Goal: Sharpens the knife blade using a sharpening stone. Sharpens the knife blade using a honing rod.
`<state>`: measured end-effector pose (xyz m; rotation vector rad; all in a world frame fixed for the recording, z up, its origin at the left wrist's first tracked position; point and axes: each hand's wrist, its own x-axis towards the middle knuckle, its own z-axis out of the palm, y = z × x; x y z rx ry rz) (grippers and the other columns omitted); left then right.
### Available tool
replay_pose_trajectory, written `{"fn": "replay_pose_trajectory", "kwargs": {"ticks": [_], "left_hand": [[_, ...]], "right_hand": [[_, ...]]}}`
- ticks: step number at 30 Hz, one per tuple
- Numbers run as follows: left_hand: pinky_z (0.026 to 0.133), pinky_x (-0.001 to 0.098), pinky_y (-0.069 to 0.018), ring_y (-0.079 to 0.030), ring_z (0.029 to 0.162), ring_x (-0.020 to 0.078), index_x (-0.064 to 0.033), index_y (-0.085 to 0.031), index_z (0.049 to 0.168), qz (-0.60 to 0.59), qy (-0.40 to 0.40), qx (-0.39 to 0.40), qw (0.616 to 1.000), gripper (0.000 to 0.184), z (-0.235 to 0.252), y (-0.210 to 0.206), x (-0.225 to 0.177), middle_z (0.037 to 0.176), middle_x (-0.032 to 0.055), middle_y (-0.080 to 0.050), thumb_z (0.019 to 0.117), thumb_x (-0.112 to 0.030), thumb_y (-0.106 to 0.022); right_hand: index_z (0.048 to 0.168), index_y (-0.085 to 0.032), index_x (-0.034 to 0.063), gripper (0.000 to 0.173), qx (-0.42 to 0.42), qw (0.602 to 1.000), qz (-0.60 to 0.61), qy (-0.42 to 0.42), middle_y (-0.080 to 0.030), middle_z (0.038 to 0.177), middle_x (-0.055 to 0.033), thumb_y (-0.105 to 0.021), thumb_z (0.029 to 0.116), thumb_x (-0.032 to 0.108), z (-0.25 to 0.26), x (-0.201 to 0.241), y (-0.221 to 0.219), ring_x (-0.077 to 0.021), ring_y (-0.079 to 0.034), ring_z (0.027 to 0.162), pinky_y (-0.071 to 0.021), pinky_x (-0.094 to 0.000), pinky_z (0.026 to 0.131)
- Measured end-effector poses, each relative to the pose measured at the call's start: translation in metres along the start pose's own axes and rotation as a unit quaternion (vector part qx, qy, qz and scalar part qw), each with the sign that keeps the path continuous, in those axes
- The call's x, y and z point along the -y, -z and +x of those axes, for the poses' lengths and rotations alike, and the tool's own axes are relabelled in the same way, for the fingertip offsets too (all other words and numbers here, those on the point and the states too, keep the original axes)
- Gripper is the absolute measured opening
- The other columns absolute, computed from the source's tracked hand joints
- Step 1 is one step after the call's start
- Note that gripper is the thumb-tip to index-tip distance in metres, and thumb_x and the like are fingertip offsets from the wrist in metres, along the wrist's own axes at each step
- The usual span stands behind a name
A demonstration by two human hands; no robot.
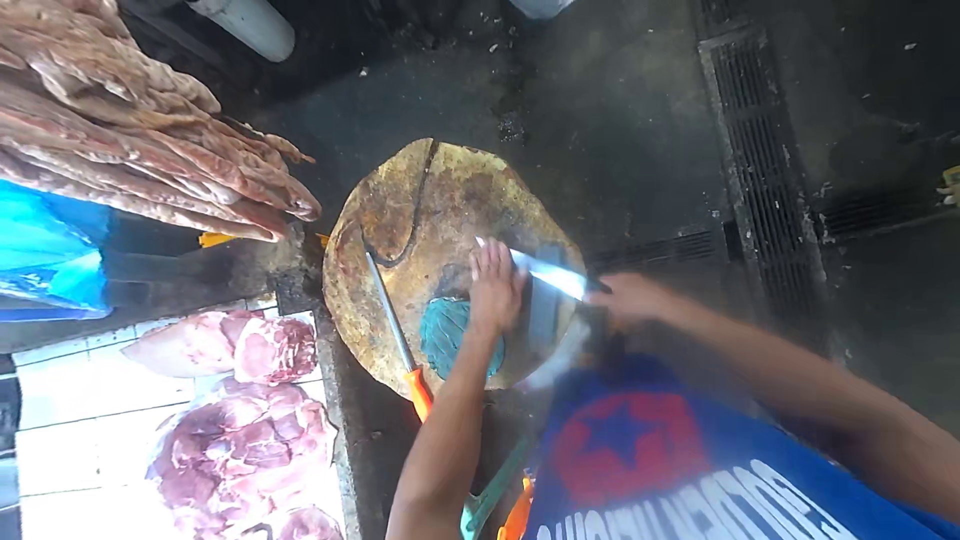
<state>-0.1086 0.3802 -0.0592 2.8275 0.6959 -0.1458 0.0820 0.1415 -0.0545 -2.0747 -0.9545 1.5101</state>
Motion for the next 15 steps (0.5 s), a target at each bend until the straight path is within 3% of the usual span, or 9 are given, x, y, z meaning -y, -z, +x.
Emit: {"fn": "replay_pose_trajectory", "kwargs": {"ticks": [2, 5, 8, 12, 13, 15], "left_hand": [[0.129, 0.0613, -0.0061, -0.016, 0.159, 0.0306, -0.0013, -0.031, 0.160, -0.002, -0.022, 0.037, 0.999, 0.075, -0.070, -0.012, -0.038, 0.168, 0.0179, -0.026, 0.1079, -0.055, -0.028], [0.128, 0.0619, -0.0097, -0.025, 0.157, 0.0324, -0.0028, -0.039, 0.157, -0.022, 0.003, 0.089, 0.996, 0.078, -0.115, -0.012, -0.066, 0.165, 0.0176, -0.035, 0.1062, -0.061, -0.028], [0.127, 0.0623, -0.0087, -0.017, 0.158, 0.0365, 0.0011, -0.032, 0.159, -0.016, 0.033, 0.086, 0.996, 0.076, -0.049, -0.003, -0.024, 0.167, 0.0232, -0.027, 0.1086, -0.055, -0.026], [0.128, 0.0583, -0.0117, -0.014, 0.159, 0.0370, 0.0007, -0.028, 0.160, -0.013, 0.048, 0.031, 0.998, 0.074, 0.044, 0.006, 0.035, 0.168, 0.0234, -0.022, 0.1094, -0.053, -0.020], [0.128, 0.0577, -0.0112, -0.014, 0.159, 0.0364, 0.0006, -0.028, 0.160, -0.005, 0.039, 0.021, 0.999, 0.073, 0.043, 0.009, 0.030, 0.168, 0.0224, -0.022, 0.1095, -0.052, -0.021], [0.128, 0.0609, -0.0097, -0.017, 0.158, 0.0360, 0.0011, -0.030, 0.159, 0.008, -0.001, 0.002, 1.000, 0.073, -0.004, 0.003, -0.003, 0.168, 0.0216, -0.025, 0.1093, -0.052, -0.026]], "right_hand": [[0.124, -0.065, 0.0064, 0.060, 0.059, 0.998, -0.008, 0.005, -0.069, 0.091, -0.0185, -0.054, 0.1013, 0.061, -0.048, -0.042, -0.013, -0.0326, -0.069, 0.075, -0.0580, -0.0574, 0.074], [0.117, -0.065, 0.0048, 0.061, 0.116, 0.993, -0.020, -0.003, -0.067, 0.084, -0.0156, -0.051, 0.1023, 0.062, -0.076, -0.055, -0.024, -0.0292, -0.066, 0.071, -0.0564, -0.0530, 0.070], [0.126, -0.064, 0.0024, 0.064, 0.066, 0.997, -0.024, -0.020, -0.068, 0.094, -0.0216, -0.051, 0.1030, 0.061, -0.026, -0.007, -0.009, -0.0355, -0.068, 0.079, -0.0562, -0.0570, 0.077], [0.113, -0.067, 0.0115, 0.064, -0.059, 0.997, 0.029, -0.030, -0.065, 0.074, -0.0156, -0.056, 0.0942, 0.072, 0.041, 0.029, -0.008, -0.0298, -0.063, 0.057, -0.0549, -0.0487, 0.054], [0.115, -0.066, 0.0102, 0.062, -0.053, 0.998, 0.034, -0.021, -0.065, 0.075, -0.0160, -0.056, 0.0965, 0.069, 0.036, 0.027, -0.005, -0.0295, -0.063, 0.056, -0.0555, -0.0485, 0.054], [0.121, -0.065, 0.0061, 0.061, -0.007, 1.000, 0.017, 0.004, -0.067, 0.083, -0.0180, -0.054, 0.1005, 0.062, -0.002, -0.003, -0.005, -0.0309, -0.067, 0.066, -0.0582, -0.0526, 0.065]]}}
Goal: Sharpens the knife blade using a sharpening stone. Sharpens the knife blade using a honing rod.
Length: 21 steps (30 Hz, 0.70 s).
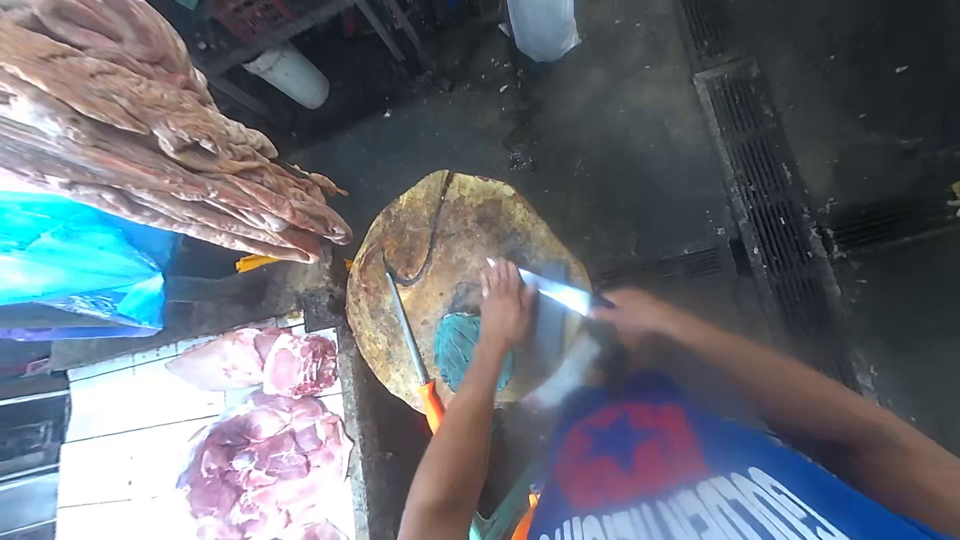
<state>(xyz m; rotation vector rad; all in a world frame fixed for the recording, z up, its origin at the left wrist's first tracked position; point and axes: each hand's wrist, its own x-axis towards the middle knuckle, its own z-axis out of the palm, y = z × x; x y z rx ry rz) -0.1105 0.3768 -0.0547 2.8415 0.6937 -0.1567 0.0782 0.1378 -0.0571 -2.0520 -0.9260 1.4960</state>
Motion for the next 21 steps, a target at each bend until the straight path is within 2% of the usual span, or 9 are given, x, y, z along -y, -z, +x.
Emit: {"fn": "replay_pose_trajectory", "kwargs": {"ticks": [2, 5, 9, 11, 13, 15, 17, 19, 21], "left_hand": [[0.128, 0.0610, -0.0060, -0.016, 0.159, 0.0316, -0.0027, -0.031, 0.160, -0.010, -0.017, 0.045, 0.999, 0.076, -0.068, -0.016, -0.038, 0.169, 0.0178, -0.026, 0.1072, -0.058, -0.030], [0.128, 0.0614, -0.0097, -0.026, 0.156, 0.0328, -0.0040, -0.039, 0.158, -0.025, -0.013, 0.079, 0.996, 0.080, -0.117, -0.021, -0.069, 0.165, 0.0171, -0.035, 0.1046, -0.063, -0.030], [0.128, 0.0589, -0.0107, -0.020, 0.157, 0.0369, 0.0020, -0.032, 0.158, -0.005, 0.031, 0.085, 0.996, 0.076, -0.017, -0.001, -0.018, 0.166, 0.0240, -0.029, 0.1087, -0.055, -0.026], [0.128, 0.0570, -0.0151, -0.019, 0.157, 0.0377, 0.0021, -0.031, 0.158, -0.003, 0.044, 0.037, 0.998, 0.076, 0.041, -0.003, 0.016, 0.166, 0.0248, -0.026, 0.1088, -0.054, -0.024], [0.128, 0.0542, -0.0143, -0.016, 0.158, 0.0359, 0.0011, -0.028, 0.160, 0.000, 0.046, 0.022, 0.999, 0.075, 0.055, 0.000, 0.020, 0.168, 0.0226, -0.022, 0.1093, -0.054, -0.022], [0.129, 0.0565, -0.0125, -0.015, 0.159, 0.0344, 0.0019, -0.026, 0.160, 0.003, 0.005, 0.007, 1.000, 0.075, 0.010, -0.004, -0.008, 0.169, 0.0216, -0.022, 0.1092, -0.054, -0.026], [0.129, 0.0590, -0.0081, -0.014, 0.159, 0.0314, -0.0009, -0.028, 0.161, -0.007, -0.018, 0.037, 0.999, 0.078, -0.057, -0.018, -0.042, 0.169, 0.0186, -0.024, 0.1073, -0.058, -0.029], [0.128, 0.0600, -0.0094, -0.021, 0.158, 0.0330, -0.0024, -0.034, 0.159, -0.007, -0.012, 0.079, 0.997, 0.083, -0.103, -0.024, -0.068, 0.167, 0.0183, -0.029, 0.1043, -0.064, -0.029], [0.128, 0.0604, -0.0109, -0.024, 0.156, 0.0361, 0.0000, -0.036, 0.157, -0.015, 0.005, 0.089, 0.996, 0.082, -0.098, -0.014, -0.070, 0.164, 0.0214, -0.033, 0.1048, -0.063, -0.029]], "right_hand": [[0.124, -0.065, 0.0036, 0.063, 0.066, 0.997, -0.033, 0.003, -0.070, 0.094, -0.0204, -0.053, 0.1012, 0.062, -0.048, -0.043, -0.005, -0.0344, -0.069, 0.082, -0.0568, -0.0598, 0.080], [0.117, -0.067, 0.0049, 0.061, 0.123, 0.992, -0.031, -0.015, -0.067, 0.082, -0.0152, -0.052, 0.1019, 0.062, -0.085, -0.060, -0.015, -0.0288, -0.065, 0.068, -0.0562, -0.0527, 0.069], [0.128, -0.063, 0.0021, 0.065, 0.043, 0.999, -0.016, -0.028, -0.068, 0.096, -0.0231, -0.051, 0.1029, 0.061, -0.022, 0.007, 0.004, -0.0359, -0.067, 0.079, -0.0558, -0.0569, 0.078], [0.124, -0.064, 0.0058, 0.066, -0.011, 0.999, 0.003, -0.037, -0.066, 0.086, -0.0181, -0.052, 0.0998, 0.066, 0.022, 0.027, 0.009, -0.0297, -0.065, 0.066, -0.0571, -0.0499, 0.064], [0.116, -0.066, 0.0079, 0.063, -0.039, 0.999, 0.024, -0.029, -0.064, 0.074, -0.0138, -0.054, 0.0981, 0.067, 0.034, 0.025, 0.007, -0.0253, -0.061, 0.055, -0.0558, -0.0450, 0.054], [0.118, -0.065, 0.0062, 0.062, -0.010, 1.000, 0.014, -0.009, -0.066, 0.078, -0.0159, -0.054, 0.1000, 0.064, 0.000, -0.004, 0.002, -0.0277, -0.065, 0.061, -0.0581, -0.0491, 0.061], [0.129, -0.064, 0.0057, 0.064, 0.058, 0.998, -0.002, 0.000, -0.069, 0.092, -0.0198, -0.054, 0.1010, 0.062, -0.045, -0.046, -0.006, -0.0336, -0.068, 0.076, -0.0573, -0.0582, 0.076], [0.122, -0.065, 0.0061, 0.062, 0.104, 0.994, -0.001, -0.012, -0.068, 0.083, -0.0161, -0.053, 0.1007, 0.063, -0.077, -0.069, -0.018, -0.0295, -0.066, 0.067, -0.0576, -0.0537, 0.068], [0.121, -0.064, 0.0053, 0.062, 0.109, 0.994, -0.004, -0.019, -0.066, 0.081, -0.0156, -0.051, 0.1020, 0.063, -0.079, -0.053, -0.020, -0.0283, -0.065, 0.064, -0.0572, -0.0509, 0.064]]}}
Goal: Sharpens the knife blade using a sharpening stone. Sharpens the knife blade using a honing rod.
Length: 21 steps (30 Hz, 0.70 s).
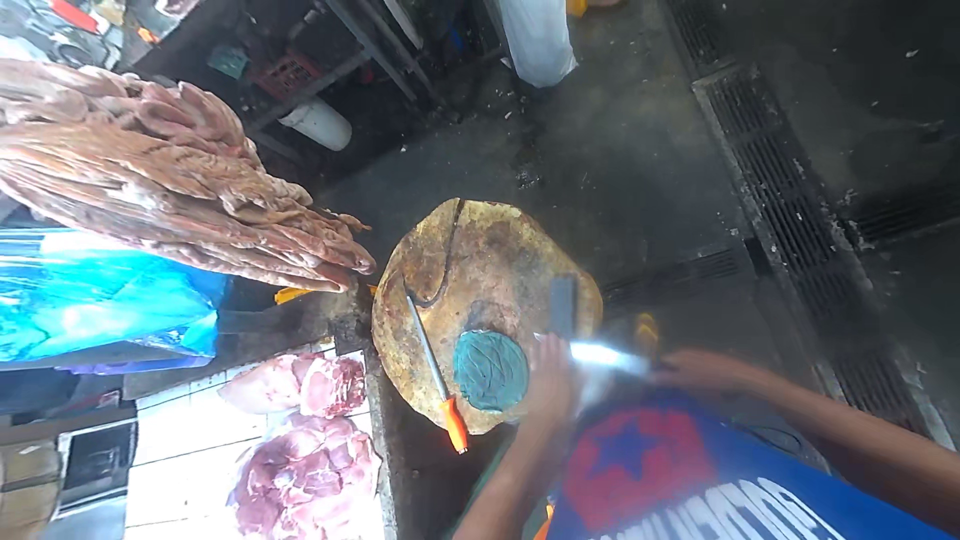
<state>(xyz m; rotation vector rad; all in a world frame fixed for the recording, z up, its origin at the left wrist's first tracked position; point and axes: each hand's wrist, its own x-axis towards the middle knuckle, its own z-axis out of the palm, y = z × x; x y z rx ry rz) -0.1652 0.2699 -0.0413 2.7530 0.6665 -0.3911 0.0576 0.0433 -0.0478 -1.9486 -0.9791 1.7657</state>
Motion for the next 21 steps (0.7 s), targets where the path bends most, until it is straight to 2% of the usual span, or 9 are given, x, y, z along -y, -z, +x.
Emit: {"fn": "replay_pose_trajectory", "kwargs": {"ticks": [3, 6, 8, 11, 12, 14, 16, 19, 21], "left_hand": [[0.128, 0.0591, -0.0117, -0.017, 0.157, 0.0407, 0.0050, -0.030, 0.158, -0.012, 0.036, -0.007, 0.999, 0.080, 0.081, 0.032, 0.042, 0.166, 0.0271, -0.026, 0.1072, -0.057, -0.032], [0.127, 0.0577, -0.0160, -0.016, 0.157, 0.0411, 0.0048, -0.027, 0.159, -0.010, 0.051, -0.060, 0.997, 0.080, 0.156, 0.049, 0.086, 0.167, 0.0274, -0.022, 0.1077, -0.058, -0.027], [0.128, 0.0567, -0.0134, -0.014, 0.158, 0.0377, 0.0034, -0.025, 0.160, 0.014, 0.031, -0.069, 0.997, 0.079, 0.151, 0.052, 0.076, 0.168, 0.0245, -0.021, 0.1082, -0.057, -0.026], [0.128, 0.0605, -0.0070, -0.016, 0.159, 0.0342, 0.0007, -0.029, 0.160, 0.035, -0.034, -0.052, 0.997, 0.078, 0.064, 0.017, 0.015, 0.168, 0.0214, -0.025, 0.1071, -0.057, -0.032], [0.128, 0.0619, -0.0053, -0.017, 0.159, 0.0330, -0.0015, -0.031, 0.160, 0.035, -0.042, -0.026, 0.998, 0.081, 0.034, 0.002, -0.005, 0.168, 0.0194, -0.027, 0.1054, -0.061, -0.031], [0.127, 0.0617, -0.0067, -0.022, 0.157, 0.0332, -0.0029, -0.036, 0.159, 0.021, -0.039, 0.018, 0.999, 0.088, 0.004, -0.006, -0.035, 0.166, 0.0182, -0.032, 0.1015, -0.070, -0.029], [0.127, 0.0616, -0.0065, -0.020, 0.158, 0.0335, -0.0034, -0.036, 0.159, 0.012, -0.021, 0.046, 0.999, 0.090, 0.024, 0.008, -0.036, 0.166, 0.0176, -0.032, 0.1007, -0.072, -0.030], [0.127, 0.0616, -0.0068, -0.017, 0.159, 0.0318, -0.0037, -0.032, 0.160, 0.005, -0.028, -0.006, 1.000, 0.085, 0.097, 0.023, 0.000, 0.168, 0.0176, -0.027, 0.1038, -0.067, -0.029], [0.128, 0.0602, -0.0059, -0.015, 0.159, 0.0305, -0.0038, -0.031, 0.161, -0.004, -0.039, -0.037, 0.999, 0.079, 0.116, 0.026, 0.009, 0.169, 0.0164, -0.026, 0.1067, -0.061, -0.026]], "right_hand": [[0.128, -0.063, 0.0017, 0.066, -0.070, 0.997, 0.000, -0.013, -0.068, 0.095, -0.0235, -0.050, 0.1031, 0.061, 0.046, 0.064, 0.032, -0.0369, -0.067, 0.078, -0.0554, -0.0576, 0.077], [0.117, -0.067, 0.0068, 0.066, -0.155, 0.987, 0.035, -0.006, -0.067, 0.083, -0.0186, -0.054, 0.0974, 0.068, 0.105, 0.090, 0.049, -0.0326, -0.065, 0.066, -0.0562, -0.0532, 0.062], [0.114, -0.067, 0.0094, 0.061, -0.170, 0.985, 0.040, 0.009, -0.065, 0.076, -0.0151, -0.054, 0.0982, 0.067, 0.100, 0.076, 0.046, -0.0279, -0.063, 0.057, -0.0562, -0.0486, 0.055], [0.124, -0.066, 0.0073, 0.057, -0.085, 0.996, 0.013, 0.022, -0.069, 0.092, -0.0192, -0.055, 0.1017, 0.059, 0.027, 0.007, 0.032, -0.0331, -0.069, 0.077, -0.0574, -0.0582, 0.075], [0.123, -0.066, 0.0061, 0.059, -0.048, 0.999, 0.006, 0.009, -0.069, 0.092, -0.0193, -0.055, 0.1017, 0.059, 0.003, -0.017, 0.027, -0.0338, -0.068, 0.077, -0.0563, -0.0594, 0.075], [0.119, -0.067, 0.0071, 0.058, 0.001, 1.000, 0.011, -0.028, -0.064, 0.081, -0.0143, -0.053, 0.1018, 0.061, -0.027, -0.036, 0.025, -0.0273, -0.061, 0.066, -0.0534, -0.0513, 0.065], [0.121, -0.065, 0.0063, 0.059, -0.007, 0.999, 0.028, -0.040, -0.063, 0.078, -0.0136, -0.050, 0.1034, 0.060, -0.028, -0.019, 0.029, -0.0250, -0.059, 0.061, -0.0536, -0.0476, 0.061], [0.126, -0.063, 0.0062, 0.060, -0.081, 0.992, 0.068, -0.065, -0.065, 0.085, -0.0155, -0.048, 0.1043, 0.060, 0.006, 0.016, 0.039, -0.0256, -0.062, 0.066, -0.0555, -0.0466, 0.066], [0.122, -0.064, 0.0091, 0.058, -0.118, 0.988, 0.080, -0.063, -0.062, 0.075, -0.0111, -0.048, 0.1033, 0.062, 0.019, 0.017, 0.034, -0.0210, -0.059, 0.056, -0.0542, -0.0402, 0.056]]}}
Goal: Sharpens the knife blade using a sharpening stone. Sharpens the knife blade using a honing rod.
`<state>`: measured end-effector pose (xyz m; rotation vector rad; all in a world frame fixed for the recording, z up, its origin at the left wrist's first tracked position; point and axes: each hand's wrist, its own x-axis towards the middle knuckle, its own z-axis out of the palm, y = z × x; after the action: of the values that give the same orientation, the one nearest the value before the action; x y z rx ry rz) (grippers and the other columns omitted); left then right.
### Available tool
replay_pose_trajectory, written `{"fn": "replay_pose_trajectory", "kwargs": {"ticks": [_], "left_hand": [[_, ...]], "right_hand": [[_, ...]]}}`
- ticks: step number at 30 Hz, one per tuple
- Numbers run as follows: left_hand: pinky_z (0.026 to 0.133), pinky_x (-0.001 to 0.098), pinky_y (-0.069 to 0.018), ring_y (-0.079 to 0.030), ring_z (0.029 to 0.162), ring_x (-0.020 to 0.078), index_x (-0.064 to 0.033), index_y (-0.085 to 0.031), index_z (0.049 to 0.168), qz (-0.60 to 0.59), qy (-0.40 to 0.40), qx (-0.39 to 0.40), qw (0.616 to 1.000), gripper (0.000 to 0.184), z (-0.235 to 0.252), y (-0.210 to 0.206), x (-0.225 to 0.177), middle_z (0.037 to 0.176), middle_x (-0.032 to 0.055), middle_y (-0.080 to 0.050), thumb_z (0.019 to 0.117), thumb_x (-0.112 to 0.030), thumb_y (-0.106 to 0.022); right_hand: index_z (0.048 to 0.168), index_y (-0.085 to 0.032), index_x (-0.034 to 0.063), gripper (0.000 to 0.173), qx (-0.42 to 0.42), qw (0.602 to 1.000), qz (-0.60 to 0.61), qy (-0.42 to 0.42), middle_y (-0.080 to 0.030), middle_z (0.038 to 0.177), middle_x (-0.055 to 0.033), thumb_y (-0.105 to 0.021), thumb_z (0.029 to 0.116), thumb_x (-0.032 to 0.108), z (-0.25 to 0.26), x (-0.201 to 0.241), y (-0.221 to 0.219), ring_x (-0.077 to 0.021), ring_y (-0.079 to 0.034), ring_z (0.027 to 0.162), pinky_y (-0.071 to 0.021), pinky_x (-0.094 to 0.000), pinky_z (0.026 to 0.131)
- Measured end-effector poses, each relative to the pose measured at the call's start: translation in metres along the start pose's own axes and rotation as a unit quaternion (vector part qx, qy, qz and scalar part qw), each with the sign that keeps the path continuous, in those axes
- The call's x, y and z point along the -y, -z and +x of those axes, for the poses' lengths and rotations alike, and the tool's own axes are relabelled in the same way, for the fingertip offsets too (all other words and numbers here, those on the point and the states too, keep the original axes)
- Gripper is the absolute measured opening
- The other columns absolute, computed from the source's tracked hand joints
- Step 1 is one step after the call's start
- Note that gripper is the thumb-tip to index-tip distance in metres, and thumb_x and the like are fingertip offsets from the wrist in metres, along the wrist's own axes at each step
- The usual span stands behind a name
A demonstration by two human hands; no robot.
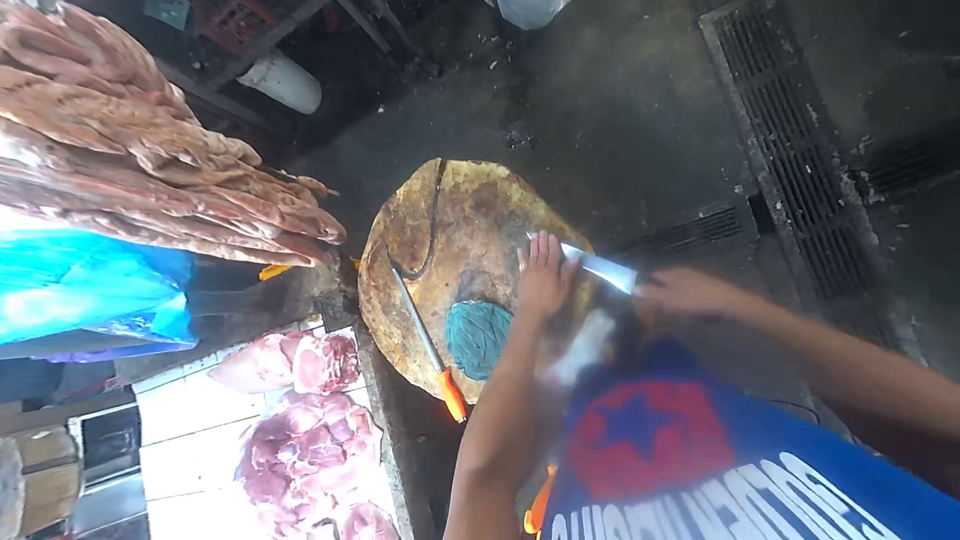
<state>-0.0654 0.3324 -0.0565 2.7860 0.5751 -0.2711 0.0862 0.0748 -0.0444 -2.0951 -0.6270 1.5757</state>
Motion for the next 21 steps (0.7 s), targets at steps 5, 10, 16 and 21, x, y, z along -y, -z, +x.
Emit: {"fn": "replay_pose_trajectory", "kwargs": {"ticks": [5, 10, 16, 21], "left_hand": [[0.128, 0.0605, -0.0020, -0.009, 0.160, 0.0301, -0.0048, -0.031, 0.161, 0.006, 0.014, 0.044, 0.999, 0.084, -0.098, -0.031, -0.062, 0.170, 0.0151, -0.023, 0.1033, -0.066, -0.030], [0.127, 0.0632, -0.0069, -0.014, 0.159, 0.0329, -0.0036, -0.030, 0.161, 0.016, 0.017, 0.013, 1.000, 0.086, -0.037, -0.015, -0.034, 0.169, 0.0161, -0.025, 0.1032, -0.068, -0.029], [0.128, 0.0618, -0.0025, -0.009, 0.160, 0.0302, -0.0031, -0.029, 0.161, -0.003, 0.014, 0.034, 0.999, 0.087, -0.090, -0.024, -0.067, 0.170, 0.0161, -0.021, 0.1026, -0.068, -0.031], [0.126, 0.0639, -0.0065, -0.014, 0.159, 0.0341, -0.0016, -0.026, 0.161, 0.010, 0.011, 0.024, 1.000, 0.089, -0.053, -0.013, -0.050, 0.169, 0.0182, -0.023, 0.1028, -0.068, -0.031]], "right_hand": [[0.120, -0.065, 0.0084, 0.056, 0.123, 0.990, -0.067, 0.002, -0.062, 0.078, -0.0115, -0.051, 0.1030, 0.060, -0.049, -0.049, 0.024, -0.0229, -0.058, 0.060, -0.0528, -0.0459, 0.060], [0.117, -0.064, 0.0061, 0.057, 0.046, 0.998, -0.033, -0.007, -0.063, 0.076, -0.0117, -0.050, 0.1033, 0.060, -0.026, -0.017, 0.015, -0.0221, -0.060, 0.058, -0.0550, -0.0423, 0.058], [0.116, -0.066, 0.0089, 0.051, 0.104, 0.992, -0.068, -0.013, -0.059, 0.073, -0.0096, -0.054, 0.1029, 0.057, -0.051, -0.038, 0.037, -0.0199, -0.055, 0.056, -0.0513, -0.0412, 0.055], [0.112, -0.066, 0.0081, 0.050, 0.062, 0.997, -0.033, -0.017, -0.060, 0.070, -0.0087, -0.053, 0.1035, 0.056, -0.034, -0.025, 0.033, -0.0182, -0.056, 0.053, -0.0511, -0.0365, 0.052]]}}
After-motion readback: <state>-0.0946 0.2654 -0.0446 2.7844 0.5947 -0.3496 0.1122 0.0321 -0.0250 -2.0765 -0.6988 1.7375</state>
